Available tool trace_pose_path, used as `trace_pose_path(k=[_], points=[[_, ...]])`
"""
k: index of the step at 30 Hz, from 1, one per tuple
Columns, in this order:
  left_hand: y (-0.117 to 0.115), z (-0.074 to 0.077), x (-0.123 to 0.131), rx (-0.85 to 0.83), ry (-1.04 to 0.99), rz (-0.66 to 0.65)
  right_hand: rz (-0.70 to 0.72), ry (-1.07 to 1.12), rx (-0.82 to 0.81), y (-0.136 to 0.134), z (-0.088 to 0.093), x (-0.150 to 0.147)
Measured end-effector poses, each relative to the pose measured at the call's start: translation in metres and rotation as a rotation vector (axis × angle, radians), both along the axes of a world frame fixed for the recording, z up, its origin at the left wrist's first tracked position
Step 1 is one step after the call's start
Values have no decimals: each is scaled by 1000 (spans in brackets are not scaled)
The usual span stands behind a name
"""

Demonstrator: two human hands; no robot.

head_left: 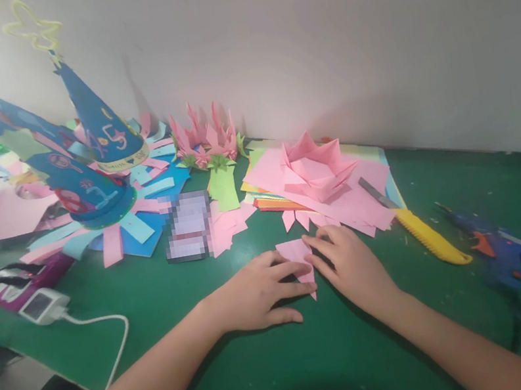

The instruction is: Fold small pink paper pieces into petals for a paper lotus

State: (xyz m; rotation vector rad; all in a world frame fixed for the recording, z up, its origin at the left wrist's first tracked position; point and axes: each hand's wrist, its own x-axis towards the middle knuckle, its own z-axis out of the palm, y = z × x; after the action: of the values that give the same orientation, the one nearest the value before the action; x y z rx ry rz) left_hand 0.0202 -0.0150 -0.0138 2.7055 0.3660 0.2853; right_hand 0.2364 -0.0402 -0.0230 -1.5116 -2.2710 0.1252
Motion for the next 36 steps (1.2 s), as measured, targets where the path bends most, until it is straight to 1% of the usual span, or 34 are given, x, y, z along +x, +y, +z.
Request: trace_pose_path(k=[7,11,16,22,27,29,32,36], points=[[0,2,1,-25,-17,3,39,63,-22,1,-5,-1],[0,3,0,-42,-27,8,7,13,0,1,-6,1],[0,1,1,-36,-52,-4,35,16,-14,1,-4,0],[0,2,2,-31,-54,-1,51,118,-77,1,-3,-4],[0,2,2,-35,-51,2,28,283,-111,-1,-1,-5],[0,1,1,-39,-56,8,6,353,-152,-2,0,-5],[-1,1,0,-45,-54,10,-64,470,-216,0,-1,-6],[-1,2,0,-53,-45,6,-135,572,-218,4,-2,-9]])
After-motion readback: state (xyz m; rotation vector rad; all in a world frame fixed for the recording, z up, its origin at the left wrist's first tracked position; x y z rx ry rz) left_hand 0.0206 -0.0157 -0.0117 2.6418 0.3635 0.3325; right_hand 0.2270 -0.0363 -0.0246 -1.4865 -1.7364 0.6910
